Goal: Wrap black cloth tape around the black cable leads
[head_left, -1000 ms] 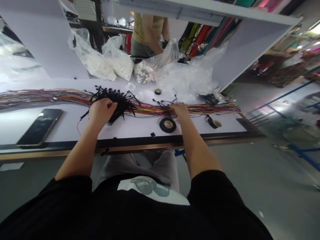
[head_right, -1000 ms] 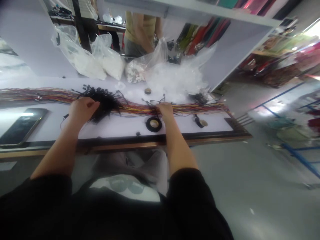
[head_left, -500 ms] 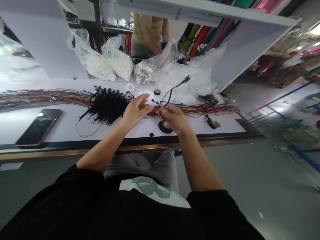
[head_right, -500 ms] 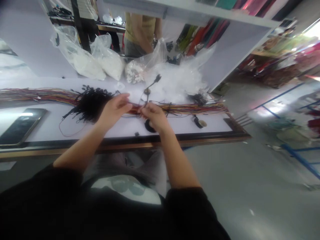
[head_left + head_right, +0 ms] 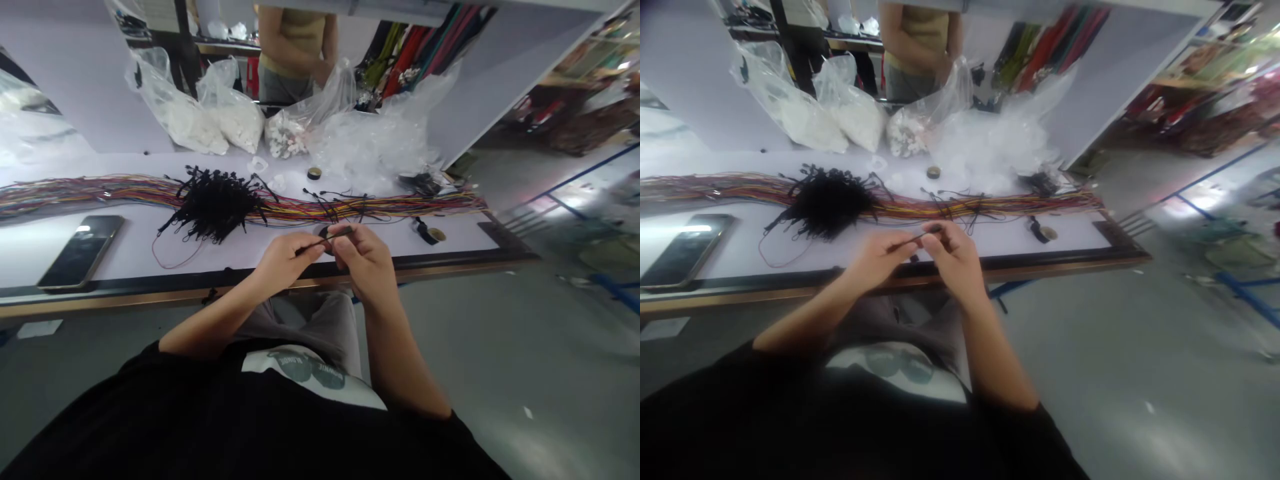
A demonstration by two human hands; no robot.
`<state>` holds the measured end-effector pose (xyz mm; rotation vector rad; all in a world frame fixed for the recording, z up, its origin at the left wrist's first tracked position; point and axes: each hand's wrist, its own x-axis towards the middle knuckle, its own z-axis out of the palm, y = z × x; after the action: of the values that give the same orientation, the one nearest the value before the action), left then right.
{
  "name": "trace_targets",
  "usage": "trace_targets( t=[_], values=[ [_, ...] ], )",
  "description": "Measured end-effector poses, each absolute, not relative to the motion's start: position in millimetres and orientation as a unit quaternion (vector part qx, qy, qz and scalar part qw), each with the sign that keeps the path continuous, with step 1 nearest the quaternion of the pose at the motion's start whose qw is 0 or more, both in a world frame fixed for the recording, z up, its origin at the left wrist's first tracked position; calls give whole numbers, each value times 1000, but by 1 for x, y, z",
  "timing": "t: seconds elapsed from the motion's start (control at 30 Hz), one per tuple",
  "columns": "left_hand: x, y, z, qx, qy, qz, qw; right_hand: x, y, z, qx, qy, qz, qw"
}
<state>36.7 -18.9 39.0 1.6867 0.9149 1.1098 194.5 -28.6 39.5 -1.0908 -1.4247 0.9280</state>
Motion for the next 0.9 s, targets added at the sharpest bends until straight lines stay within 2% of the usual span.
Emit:
trace_targets(
  t=[0.13, 0.27, 0.33, 0.5, 0.8, 0.9],
  values=[
    [39, -27, 33, 628, 355, 441, 533, 190, -36, 45, -499, -609, 315, 529],
    [36, -31, 32, 567, 362, 422, 607, 191, -42, 51, -502, -631, 302, 508],
    [36, -32, 30, 607, 367, 427, 561, 190, -45, 53, -506, -634, 293, 506],
    [35, -34, 18, 738, 376, 443, 344, 184, -47, 47, -538, -581, 286, 540],
    [35, -25, 3, 803, 402, 403, 175, 178, -41, 34, -519, -494, 372, 590],
    [38, -22, -1, 803, 429, 382, 160, 175, -37, 28, -513, -455, 408, 603]
  ],
)
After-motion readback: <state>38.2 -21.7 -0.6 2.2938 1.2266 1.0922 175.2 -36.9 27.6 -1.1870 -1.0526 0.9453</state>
